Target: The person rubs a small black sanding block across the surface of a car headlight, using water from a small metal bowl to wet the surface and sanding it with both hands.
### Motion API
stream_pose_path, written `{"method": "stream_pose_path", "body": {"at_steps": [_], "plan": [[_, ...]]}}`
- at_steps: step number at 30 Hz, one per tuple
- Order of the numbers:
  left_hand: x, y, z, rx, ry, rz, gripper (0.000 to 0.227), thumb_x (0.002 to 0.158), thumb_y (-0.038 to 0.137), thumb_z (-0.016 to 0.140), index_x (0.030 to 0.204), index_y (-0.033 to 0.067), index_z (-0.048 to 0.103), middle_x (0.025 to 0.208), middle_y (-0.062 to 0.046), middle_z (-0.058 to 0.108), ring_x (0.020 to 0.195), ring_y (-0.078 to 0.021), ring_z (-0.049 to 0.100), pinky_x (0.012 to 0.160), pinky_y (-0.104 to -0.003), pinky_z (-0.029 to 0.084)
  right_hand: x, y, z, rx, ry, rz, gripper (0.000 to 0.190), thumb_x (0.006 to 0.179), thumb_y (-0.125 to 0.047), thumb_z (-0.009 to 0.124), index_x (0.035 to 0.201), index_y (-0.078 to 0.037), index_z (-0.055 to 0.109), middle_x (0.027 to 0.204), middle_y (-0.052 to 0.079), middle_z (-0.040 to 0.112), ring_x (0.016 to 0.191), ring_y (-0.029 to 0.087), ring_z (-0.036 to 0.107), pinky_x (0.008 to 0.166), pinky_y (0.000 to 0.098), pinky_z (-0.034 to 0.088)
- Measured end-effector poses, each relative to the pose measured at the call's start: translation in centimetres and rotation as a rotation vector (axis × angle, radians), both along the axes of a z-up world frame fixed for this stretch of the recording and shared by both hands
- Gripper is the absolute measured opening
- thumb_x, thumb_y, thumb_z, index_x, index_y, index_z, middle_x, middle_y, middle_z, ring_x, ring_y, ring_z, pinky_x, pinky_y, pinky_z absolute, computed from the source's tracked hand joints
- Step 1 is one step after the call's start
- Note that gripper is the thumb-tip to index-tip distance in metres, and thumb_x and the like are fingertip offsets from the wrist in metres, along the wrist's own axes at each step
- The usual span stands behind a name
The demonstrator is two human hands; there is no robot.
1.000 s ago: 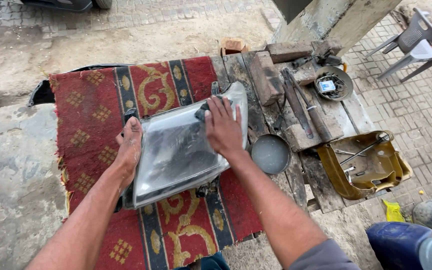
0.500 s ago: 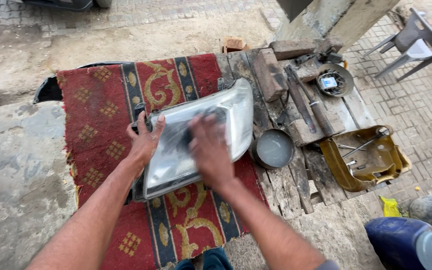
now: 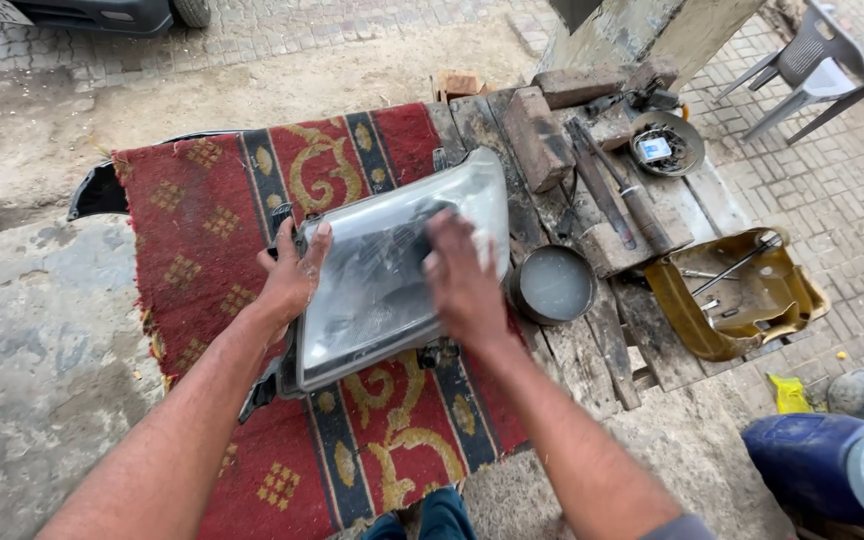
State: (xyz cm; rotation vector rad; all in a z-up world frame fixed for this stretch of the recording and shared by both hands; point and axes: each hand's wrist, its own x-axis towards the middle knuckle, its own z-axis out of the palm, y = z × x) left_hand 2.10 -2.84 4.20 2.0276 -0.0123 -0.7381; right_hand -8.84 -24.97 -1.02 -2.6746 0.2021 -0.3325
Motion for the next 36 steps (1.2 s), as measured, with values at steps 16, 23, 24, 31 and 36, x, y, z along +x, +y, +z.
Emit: {"method": "stream_pose_path", "body": {"at_steps": [16,23,24,31,36], "plan": [[4.3,0.9,-2.8,0.054,0.059,0.103,0.105,0.084,0.096,0.035,0.166,0.0325,0.020,0.166,-0.032,0.000,0.152,-0.0534,0.018,0.119,-0.068,0.021,-2.1,3.3,0.3,0.061,0.012,-0.253,0.059,0.109,-0.038,0.009,0.165,-0.019,0.008,0.173,0.003,0.009,0.158,0.023,0.005,0.126,0.0497,0.000],[3.8,1.0,-2.4,0.037,0.053,0.061,0.104,0.088,0.091,0.034,0.166,0.0252,0.019,0.167,-0.030,0.004,0.155,-0.0493,0.006,0.121,-0.070,0.015,-0.7,2.3,-0.6,0.104,-0.020,-0.223,0.060,0.109,-0.041,0.012,0.164,-0.018,0.017,0.172,0.006,0.016,0.158,0.028,0.011,0.125,0.0552,0.002],[4.2,0.9,-3.0,0.065,0.062,0.099,0.101,0.087,0.093,0.037,0.166,0.0331,0.020,0.168,-0.027,0.002,0.155,-0.0482,0.014,0.121,-0.068,0.018,-0.3,2.1,-0.6,0.167,-0.031,-0.302,0.063,0.109,-0.046,0.011,0.164,-0.017,0.017,0.172,0.008,0.015,0.158,0.029,0.009,0.126,0.0549,0.000],[4.0,1.2,-2.0,0.026,0.039,0.085,0.100,0.091,0.088,0.037,0.165,0.0222,0.025,0.169,-0.026,0.014,0.157,-0.0453,0.002,0.125,-0.061,0.009,-2.4,0.9,-0.4,-0.037,-0.012,-0.140,0.058,0.107,-0.036,0.011,0.162,-0.021,0.023,0.168,0.004,0.027,0.156,0.025,0.021,0.126,0.0497,0.008],[4.3,0.7,-1.0,0.046,0.054,0.108,0.099,0.090,0.089,0.035,0.165,0.0246,0.026,0.168,-0.026,0.013,0.156,-0.0444,0.005,0.126,-0.059,0.011,-2.7,3.9,0.2,-0.162,0.008,-0.161,0.058,0.108,-0.034,0.013,0.162,-0.017,0.021,0.168,0.010,0.026,0.156,0.029,0.021,0.126,0.0527,0.011]]}}
